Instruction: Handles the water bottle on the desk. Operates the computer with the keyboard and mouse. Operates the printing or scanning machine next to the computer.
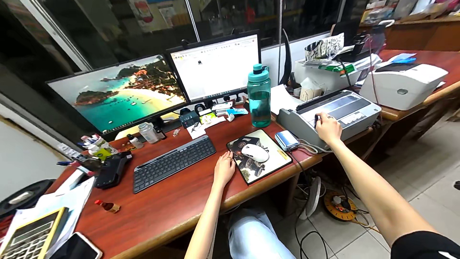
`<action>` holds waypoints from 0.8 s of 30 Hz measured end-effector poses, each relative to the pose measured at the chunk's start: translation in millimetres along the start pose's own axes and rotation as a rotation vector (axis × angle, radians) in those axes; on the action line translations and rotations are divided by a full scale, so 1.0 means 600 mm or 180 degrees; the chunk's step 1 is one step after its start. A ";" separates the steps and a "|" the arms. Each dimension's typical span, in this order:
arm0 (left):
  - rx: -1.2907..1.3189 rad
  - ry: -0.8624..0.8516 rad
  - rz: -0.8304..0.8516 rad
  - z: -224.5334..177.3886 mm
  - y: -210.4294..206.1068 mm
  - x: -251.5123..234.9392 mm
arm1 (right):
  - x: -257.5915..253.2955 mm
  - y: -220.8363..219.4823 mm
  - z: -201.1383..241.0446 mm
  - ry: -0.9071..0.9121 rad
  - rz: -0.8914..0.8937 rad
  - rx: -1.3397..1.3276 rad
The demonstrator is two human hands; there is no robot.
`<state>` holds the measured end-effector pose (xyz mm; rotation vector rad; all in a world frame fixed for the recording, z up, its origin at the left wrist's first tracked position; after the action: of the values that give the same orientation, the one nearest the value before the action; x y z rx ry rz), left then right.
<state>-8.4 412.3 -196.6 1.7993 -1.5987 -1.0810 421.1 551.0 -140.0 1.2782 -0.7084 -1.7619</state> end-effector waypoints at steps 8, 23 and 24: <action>-0.0010 0.0002 0.0001 0.002 -0.001 -0.002 | -0.001 -0.002 -0.002 -0.0004 -0.0029 -0.0011; 0.0009 -0.0068 -0.0038 0.001 0.000 -0.001 | -0.001 -0.002 -0.002 -0.0022 0.0012 -0.0020; 0.0007 -0.0087 -0.0039 0.001 0.000 -0.001 | -0.001 -0.002 -0.003 -0.0018 0.0003 -0.0025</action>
<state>-8.6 413.2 -196.8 1.8053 -1.6071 -1.1143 422.3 552.0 -141.4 1.2679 -0.7043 -1.7665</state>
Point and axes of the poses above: each hand's wrist, its own x-axis away from the middle knuckle, its own y-axis out of the back of the hand, z = x × y, the point moved 7 cm from there along -x, towards the middle knuckle, and after that the axes turned 11 degrees about x, right-handed, at the moved point
